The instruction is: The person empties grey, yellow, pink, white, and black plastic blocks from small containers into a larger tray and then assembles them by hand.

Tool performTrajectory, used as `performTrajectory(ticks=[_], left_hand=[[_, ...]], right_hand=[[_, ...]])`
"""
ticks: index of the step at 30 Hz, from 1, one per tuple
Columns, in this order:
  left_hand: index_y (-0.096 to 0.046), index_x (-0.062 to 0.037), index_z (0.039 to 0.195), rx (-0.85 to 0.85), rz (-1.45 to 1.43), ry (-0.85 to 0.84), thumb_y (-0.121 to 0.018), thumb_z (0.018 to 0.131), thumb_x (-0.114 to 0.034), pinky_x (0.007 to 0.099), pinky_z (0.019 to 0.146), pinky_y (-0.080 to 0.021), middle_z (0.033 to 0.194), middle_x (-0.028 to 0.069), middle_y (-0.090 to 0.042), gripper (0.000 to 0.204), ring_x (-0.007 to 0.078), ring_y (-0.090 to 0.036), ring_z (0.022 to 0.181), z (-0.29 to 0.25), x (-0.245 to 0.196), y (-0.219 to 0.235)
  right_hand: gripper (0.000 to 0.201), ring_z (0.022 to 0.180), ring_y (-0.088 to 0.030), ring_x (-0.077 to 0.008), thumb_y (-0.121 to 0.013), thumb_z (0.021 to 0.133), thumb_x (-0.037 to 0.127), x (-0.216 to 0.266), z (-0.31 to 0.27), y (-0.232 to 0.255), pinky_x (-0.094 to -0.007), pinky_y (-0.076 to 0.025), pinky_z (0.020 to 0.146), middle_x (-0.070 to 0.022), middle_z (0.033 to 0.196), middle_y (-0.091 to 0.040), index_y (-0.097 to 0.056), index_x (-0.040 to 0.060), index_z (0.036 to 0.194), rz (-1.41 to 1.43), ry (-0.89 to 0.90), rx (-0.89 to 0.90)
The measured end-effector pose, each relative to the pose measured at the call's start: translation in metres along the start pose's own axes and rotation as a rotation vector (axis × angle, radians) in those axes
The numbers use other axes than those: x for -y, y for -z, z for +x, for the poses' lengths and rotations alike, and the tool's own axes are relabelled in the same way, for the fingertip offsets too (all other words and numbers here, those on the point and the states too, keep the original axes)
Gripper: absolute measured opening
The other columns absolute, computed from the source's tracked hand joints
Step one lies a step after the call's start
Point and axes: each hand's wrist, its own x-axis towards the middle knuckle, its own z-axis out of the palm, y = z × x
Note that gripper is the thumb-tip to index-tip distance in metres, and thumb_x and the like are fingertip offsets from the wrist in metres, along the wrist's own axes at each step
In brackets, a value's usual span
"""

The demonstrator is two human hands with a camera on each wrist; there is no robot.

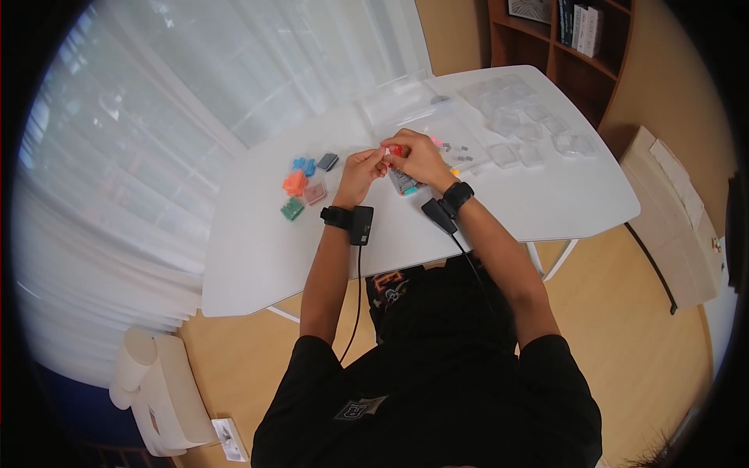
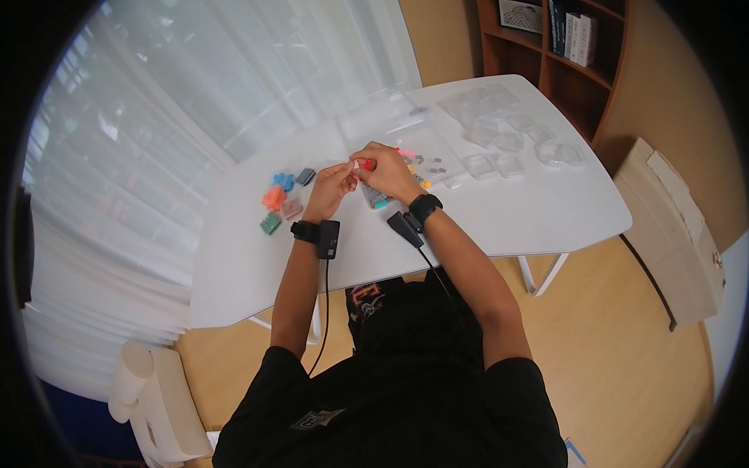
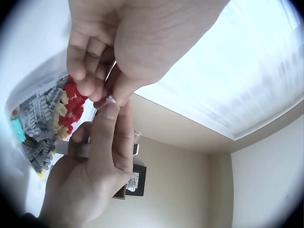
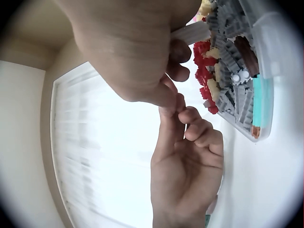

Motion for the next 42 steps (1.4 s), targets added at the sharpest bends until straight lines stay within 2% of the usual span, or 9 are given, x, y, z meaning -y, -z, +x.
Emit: performTrajectory(ticks=[13, 21, 25, 28, 30, 33, 36, 39, 42], left_hand=[[-0.062, -0.0021, 0.093, 0.128, 0.049, -0.033, -0.050, 0.097, -0.022, 0.0211, 0.063, -0.042, 0.075, -0.0011, -0.055, 0.023, 0.0057, -0.051, 0.067, 0.000, -0.002, 0.006], [-0.059, 0.0022, 0.115, -0.022, 0.244, -0.101, -0.057, 0.091, -0.011, 0.0210, 0.063, -0.042, 0.088, 0.0020, -0.061, 0.028, 0.0072, -0.054, 0.071, 0.000, 0.000, 0.002], [-0.058, 0.0022, 0.118, -0.026, 0.264, -0.189, -0.058, 0.089, -0.009, 0.0211, 0.064, -0.043, 0.093, 0.0048, -0.064, 0.031, 0.0079, -0.056, 0.072, -0.003, -0.002, -0.008], [-0.057, 0.0017, 0.119, -0.029, 0.256, -0.217, -0.058, 0.090, -0.012, 0.0218, 0.064, -0.044, 0.097, 0.0063, -0.065, 0.032, 0.0091, -0.057, 0.072, -0.003, -0.002, -0.008], [-0.058, 0.0024, 0.118, -0.102, 0.251, -0.173, -0.058, 0.091, -0.016, 0.0204, 0.055, -0.043, 0.093, 0.0068, -0.066, 0.032, 0.0089, -0.057, 0.063, -0.004, -0.006, -0.011], [-0.062, 0.0031, 0.108, -0.027, 0.326, -0.031, -0.058, 0.092, -0.019, 0.0188, 0.044, -0.038, 0.084, 0.0065, -0.066, 0.028, 0.0077, -0.055, 0.054, -0.010, -0.015, -0.021], [-0.064, 0.0028, 0.096, 0.065, 0.343, -0.006, -0.058, 0.092, -0.022, 0.0179, 0.038, -0.032, 0.076, 0.0061, -0.066, 0.026, 0.0065, -0.053, 0.049, -0.010, -0.013, -0.032], [-0.064, 0.0015, 0.089, 0.100, 0.347, -0.024, -0.057, 0.092, -0.021, 0.0181, 0.039, -0.033, 0.075, 0.0055, -0.065, 0.024, 0.0062, -0.054, 0.050, -0.008, -0.007, -0.033], [-0.063, 0.0001, 0.086, 0.025, 0.301, -0.060, -0.057, 0.092, -0.019, 0.0181, 0.040, -0.034, 0.072, 0.0039, -0.063, 0.021, 0.0060, -0.052, 0.049, -0.008, -0.006, -0.031]], right_hand=[[0.012, 0.060, -0.058, -0.0163, -0.070, 0.076, 0.006, -0.001, 0.000, 0.004, -0.0273, -0.047, 0.058, -0.0099, 0.076, -0.062, -0.069, 0.0005, 0.087, 0.235, -0.137, 0.062], [0.021, 0.062, -0.056, -0.0177, -0.064, 0.076, 0.001, -0.009, 0.003, 0.002, -0.0270, -0.047, 0.061, -0.0102, 0.083, -0.062, -0.070, 0.0031, 0.096, 0.033, -0.023, -0.145], [0.026, 0.063, -0.057, -0.0170, -0.061, 0.076, 0.000, -0.011, 0.003, 0.001, -0.0271, -0.047, 0.062, -0.0107, 0.085, -0.062, -0.069, 0.0052, 0.100, 0.018, -0.106, -0.211], [0.023, 0.061, -0.055, -0.0143, -0.057, 0.080, 0.003, -0.018, 0.006, 0.007, -0.0259, -0.044, 0.058, -0.0084, 0.083, -0.061, -0.068, 0.0035, 0.101, 0.179, -0.053, -0.256], [0.023, 0.060, -0.049, -0.0112, -0.053, 0.089, 0.013, -0.008, 0.009, 0.018, -0.0237, -0.038, 0.054, -0.0054, 0.081, -0.058, -0.066, -0.0017, 0.100, 0.864, -0.318, -0.130], [0.033, 0.063, -0.044, -0.0104, -0.047, 0.095, 0.022, -0.008, 0.012, 0.021, -0.0219, -0.035, 0.055, -0.0038, 0.081, -0.055, -0.063, -0.0064, 0.102, 1.112, -0.332, -0.138], [0.036, 0.065, -0.042, -0.0111, -0.047, 0.096, 0.024, -0.006, 0.010, 0.021, -0.0227, -0.035, 0.057, -0.0043, 0.081, -0.055, -0.060, -0.0079, 0.106, 1.295, -0.376, -0.099], [0.035, 0.069, -0.046, -0.0122, -0.047, 0.095, 0.023, -0.011, 0.010, 0.016, -0.0240, -0.039, 0.061, -0.0048, 0.083, -0.056, -0.059, -0.0076, 0.107, 1.249, -0.320, -0.025], [0.031, 0.076, -0.051, -0.0127, -0.049, 0.094, 0.020, -0.006, 0.008, 0.012, -0.0253, -0.043, 0.066, -0.0067, 0.089, -0.060, -0.061, -0.0056, 0.106, 1.211, -0.336, -0.069]])
